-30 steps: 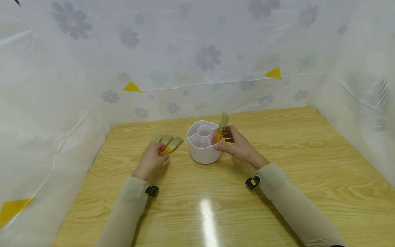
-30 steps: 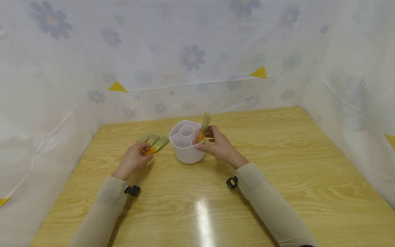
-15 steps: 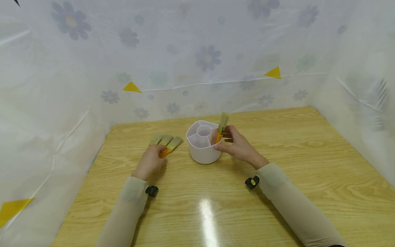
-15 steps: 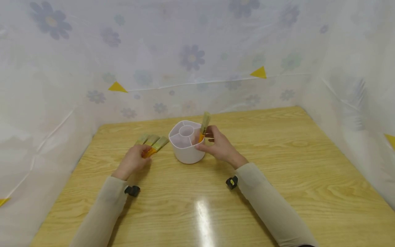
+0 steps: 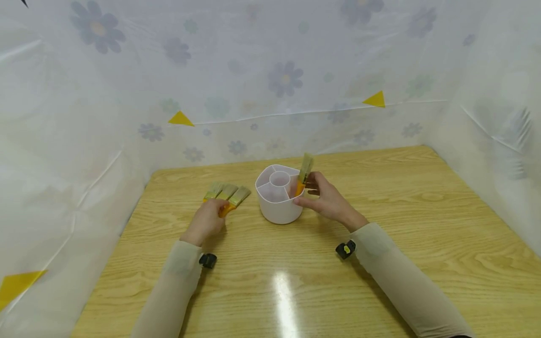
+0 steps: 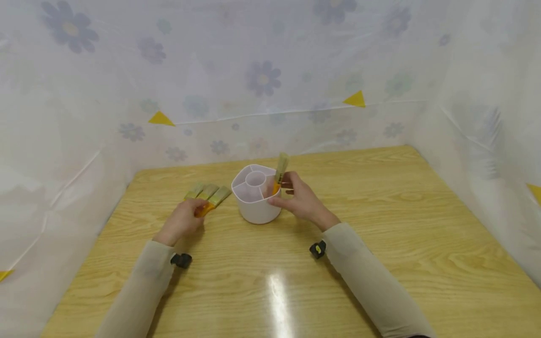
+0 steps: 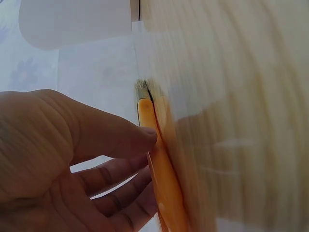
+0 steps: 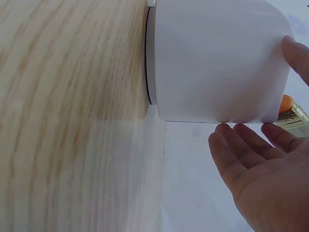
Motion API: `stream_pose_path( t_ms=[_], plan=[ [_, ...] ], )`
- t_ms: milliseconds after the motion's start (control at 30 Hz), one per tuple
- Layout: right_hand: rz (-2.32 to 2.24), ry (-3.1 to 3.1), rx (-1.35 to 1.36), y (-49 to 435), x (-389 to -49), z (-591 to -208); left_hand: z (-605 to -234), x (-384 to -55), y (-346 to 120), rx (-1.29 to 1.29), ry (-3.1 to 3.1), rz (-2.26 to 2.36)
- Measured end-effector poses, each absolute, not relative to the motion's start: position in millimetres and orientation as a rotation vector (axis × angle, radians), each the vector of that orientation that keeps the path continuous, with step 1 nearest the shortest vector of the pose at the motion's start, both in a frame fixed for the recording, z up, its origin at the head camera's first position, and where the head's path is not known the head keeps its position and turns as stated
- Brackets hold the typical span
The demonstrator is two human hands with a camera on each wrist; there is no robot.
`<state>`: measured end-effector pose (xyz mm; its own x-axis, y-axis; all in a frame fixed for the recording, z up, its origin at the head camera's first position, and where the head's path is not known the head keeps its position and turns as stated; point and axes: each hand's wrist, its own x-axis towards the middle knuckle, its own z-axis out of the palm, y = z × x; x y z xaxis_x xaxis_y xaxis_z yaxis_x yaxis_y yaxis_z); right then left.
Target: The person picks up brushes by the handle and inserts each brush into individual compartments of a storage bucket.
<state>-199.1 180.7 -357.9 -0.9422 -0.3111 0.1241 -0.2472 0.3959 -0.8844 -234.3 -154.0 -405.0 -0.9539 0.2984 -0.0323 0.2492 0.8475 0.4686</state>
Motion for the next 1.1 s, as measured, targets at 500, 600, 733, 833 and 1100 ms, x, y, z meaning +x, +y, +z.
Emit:
stream_pose_path(
  t_ms=[500, 600, 733, 833, 1100],
  plan=[
    [-1.594, 2.559, -0.610, 179.8, -202.4, -361.4, -403.3, -233.7, -152.4, 0.476, 2.896, 0.700],
    [-1.597, 2.546, -0.587, 179.0, -201.6, -361.3, -403.3, -233.1, -151.9, 0.466, 2.889, 0.703],
    [-1.607, 2.529, -0.539, 178.6, -199.7, -360.0, -403.9, -232.9, -151.3, 0.442, 2.879, 0.717],
    [-1.611, 2.531, -0.517, 178.4, -198.8, -359.1, -403.7, -233.0, -150.9, 0.437, 2.882, 0.720],
    [-1.597, 2.544, -0.513, 178.0, -198.0, -358.3, -403.8, -233.3, -150.4, 0.428, 2.891, 0.697]
  ],
)
